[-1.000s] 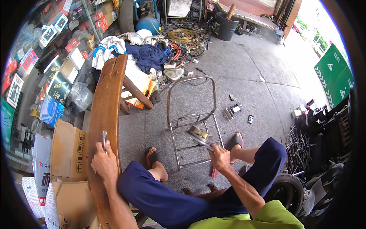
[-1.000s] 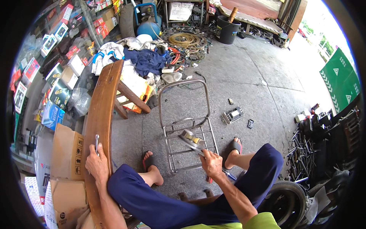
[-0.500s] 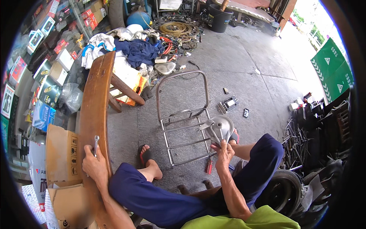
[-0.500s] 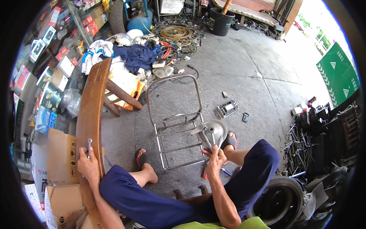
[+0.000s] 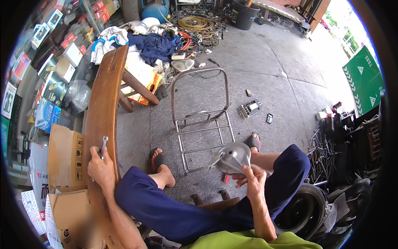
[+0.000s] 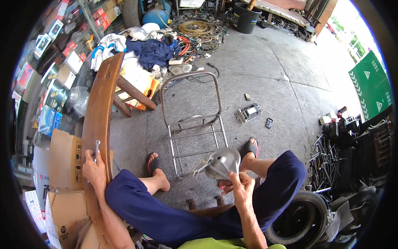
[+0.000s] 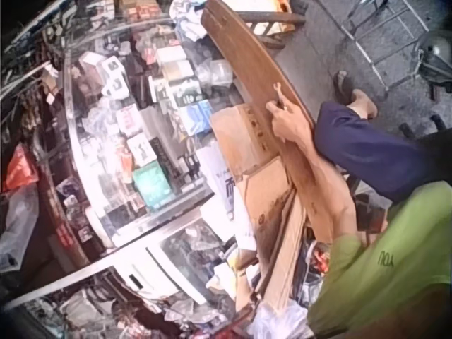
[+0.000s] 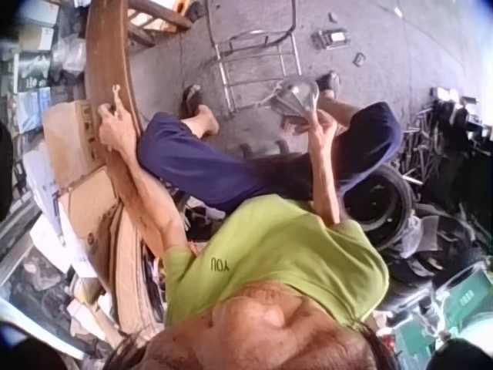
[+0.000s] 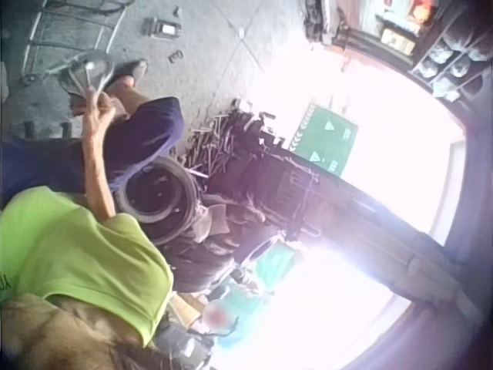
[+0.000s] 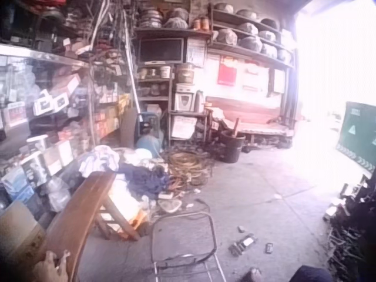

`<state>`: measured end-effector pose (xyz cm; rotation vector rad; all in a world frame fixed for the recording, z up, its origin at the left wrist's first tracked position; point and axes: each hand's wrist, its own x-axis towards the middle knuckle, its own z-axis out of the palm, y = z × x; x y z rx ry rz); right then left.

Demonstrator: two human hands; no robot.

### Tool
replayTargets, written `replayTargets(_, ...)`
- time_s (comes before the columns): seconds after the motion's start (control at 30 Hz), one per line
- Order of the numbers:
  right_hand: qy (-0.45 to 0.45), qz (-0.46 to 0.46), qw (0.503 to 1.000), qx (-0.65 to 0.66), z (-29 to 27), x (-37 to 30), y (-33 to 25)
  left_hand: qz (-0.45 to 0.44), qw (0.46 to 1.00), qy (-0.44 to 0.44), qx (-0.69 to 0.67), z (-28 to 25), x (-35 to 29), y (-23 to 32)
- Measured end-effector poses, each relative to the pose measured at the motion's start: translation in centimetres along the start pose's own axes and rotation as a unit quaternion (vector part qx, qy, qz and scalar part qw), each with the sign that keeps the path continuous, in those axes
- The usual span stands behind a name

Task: The person sits on a low chair and uses two wrenches to tighten a bolt on a small metal component resting on a metal rack. The person repeatedly adjusts the wrenches and rotates the component to secure the fastener.

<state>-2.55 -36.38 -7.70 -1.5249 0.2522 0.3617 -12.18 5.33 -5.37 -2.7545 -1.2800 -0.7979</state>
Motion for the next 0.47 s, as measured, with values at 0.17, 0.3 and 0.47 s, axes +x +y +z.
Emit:
replayTargets(0.17, -0.126, 0.081, 0.986, -0.069, 3.9, -1.7, -2.4, 0.013, 0.999, 0.025, 0.034, 0.1, 0.7, 0.1)
replayTargets(0.3, -0.187, 0.091, 0.976, -0.068, 9.0, -1.3, -2.3, 0.007, 0.999, 0.009, 0.052, 0.2, 1.7, 0.2)
replayTargets(0.47, -0.253, 0.016, 0.958, -0.132, 15.3, 1.2, -0.8, -0.024, 0.999, -0.023, 0.036, 0.3, 3.1, 0.6)
